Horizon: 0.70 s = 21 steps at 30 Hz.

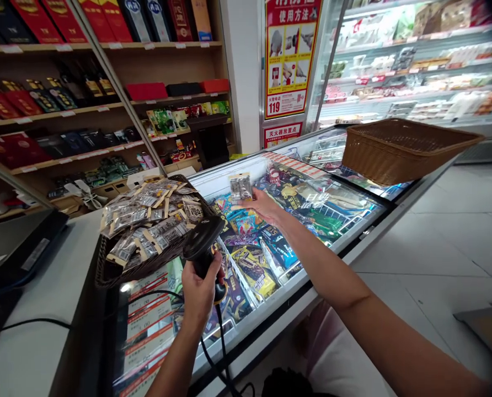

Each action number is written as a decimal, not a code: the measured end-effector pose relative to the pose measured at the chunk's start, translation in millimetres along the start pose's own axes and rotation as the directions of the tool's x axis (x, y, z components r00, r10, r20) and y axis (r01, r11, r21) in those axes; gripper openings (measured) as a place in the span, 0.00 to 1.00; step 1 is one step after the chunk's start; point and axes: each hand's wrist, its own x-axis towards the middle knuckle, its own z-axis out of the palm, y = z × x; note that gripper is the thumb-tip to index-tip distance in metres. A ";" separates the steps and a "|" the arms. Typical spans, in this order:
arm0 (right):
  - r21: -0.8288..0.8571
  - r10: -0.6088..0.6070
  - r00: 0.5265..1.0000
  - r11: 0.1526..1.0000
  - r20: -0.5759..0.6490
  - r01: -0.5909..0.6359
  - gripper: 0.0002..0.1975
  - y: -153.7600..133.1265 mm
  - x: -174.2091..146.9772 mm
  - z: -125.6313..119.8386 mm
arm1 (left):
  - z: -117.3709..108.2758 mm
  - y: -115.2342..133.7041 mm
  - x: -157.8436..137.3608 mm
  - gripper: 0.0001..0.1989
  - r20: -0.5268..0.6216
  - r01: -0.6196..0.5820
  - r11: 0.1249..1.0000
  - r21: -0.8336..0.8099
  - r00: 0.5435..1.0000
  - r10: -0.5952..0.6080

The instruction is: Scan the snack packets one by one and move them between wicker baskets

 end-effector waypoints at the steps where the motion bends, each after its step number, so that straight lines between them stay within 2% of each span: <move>1: -0.061 -0.015 1.000 0.998 0.000 0.015 0.20 -3.7 1.1 -5.3 | 0.3 -0.4 -0.3 0.22 0.009 0.005 1.000 0.004 1.000 -0.005; 3: -0.102 -0.069 0.997 0.993 -0.032 0.065 0.21 -10.7 3.0 -14.9 | 0.5 -0.3 -0.4 0.23 0.021 0.010 1.000 0.008 1.000 -0.010; 6: -0.018 -0.128 0.985 0.992 -0.116 0.127 0.20 -18.2 5.1 -24.7 | -0.1 1.9 0.6 0.25 0.036 0.032 0.999 -0.004 0.999 -0.032; 10: 0.084 -0.092 0.978 0.990 -0.188 0.110 0.18 -17.2 8.0 -27.1 | -1.6 6.5 1.0 0.28 0.081 0.078 0.997 -0.009 0.994 -0.077; 14: 0.093 -0.092 0.960 0.988 -0.265 0.121 0.16 -4.1 11.8 -20.2 | -0.1 6.0 -0.8 0.28 0.161 0.133 0.990 0.037 0.977 -0.137; 18: 0.117 -0.049 0.929 0.988 -0.367 0.098 0.12 10.5 15.2 -11.9 | 4.5 0.0 -2.9 0.28 0.183 0.124 0.988 0.091 0.973 -0.139; 21: 0.091 -0.059 0.919 0.990 -0.391 0.103 0.12 16.6 16.8 -9.6 | 6.6 -3.8 -4.5 0.30 0.193 0.112 0.983 0.147 0.971 -0.139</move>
